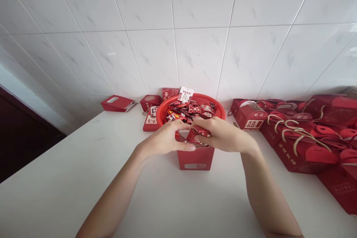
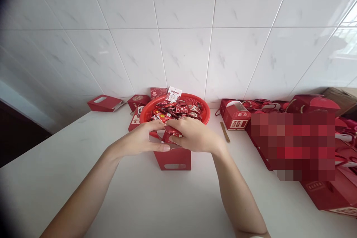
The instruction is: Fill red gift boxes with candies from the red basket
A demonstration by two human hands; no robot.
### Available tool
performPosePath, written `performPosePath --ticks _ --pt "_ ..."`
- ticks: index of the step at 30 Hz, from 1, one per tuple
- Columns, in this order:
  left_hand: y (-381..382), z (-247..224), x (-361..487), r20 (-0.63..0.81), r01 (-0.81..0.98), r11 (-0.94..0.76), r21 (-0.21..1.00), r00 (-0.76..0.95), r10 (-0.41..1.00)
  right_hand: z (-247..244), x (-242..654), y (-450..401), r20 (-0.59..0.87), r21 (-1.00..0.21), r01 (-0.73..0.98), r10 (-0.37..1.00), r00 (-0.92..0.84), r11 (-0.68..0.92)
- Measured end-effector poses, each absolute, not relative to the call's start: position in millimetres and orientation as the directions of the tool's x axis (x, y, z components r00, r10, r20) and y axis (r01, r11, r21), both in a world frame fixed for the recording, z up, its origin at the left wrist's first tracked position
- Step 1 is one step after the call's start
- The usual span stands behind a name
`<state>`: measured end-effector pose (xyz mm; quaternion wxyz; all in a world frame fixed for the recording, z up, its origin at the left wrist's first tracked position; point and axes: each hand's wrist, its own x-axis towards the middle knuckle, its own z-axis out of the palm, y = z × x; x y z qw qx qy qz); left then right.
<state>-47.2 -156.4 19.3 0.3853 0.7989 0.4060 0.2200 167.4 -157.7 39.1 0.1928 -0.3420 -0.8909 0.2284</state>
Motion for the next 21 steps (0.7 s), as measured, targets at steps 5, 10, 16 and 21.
performPosePath --ticks 5,10,16,21 --pt "-156 16 -49 0.058 0.483 -0.386 0.786 0.564 0.824 37 166 -157 0.192 -0.584 0.415 0.615 -0.764 0.698" --pt "-155 15 -51 0.046 0.537 -0.376 0.755 0.528 0.848 37 167 -155 0.276 -0.686 0.415 0.742 -0.612 0.597" --pt "-156 14 -52 0.000 0.565 -0.325 0.758 0.499 0.867 35 163 -149 0.294 -0.858 0.259 0.837 -0.462 0.444" --pt "-155 13 -52 0.005 0.549 -0.334 0.766 0.515 0.857 32 150 -146 0.474 -0.770 0.269 0.801 -0.366 0.578"
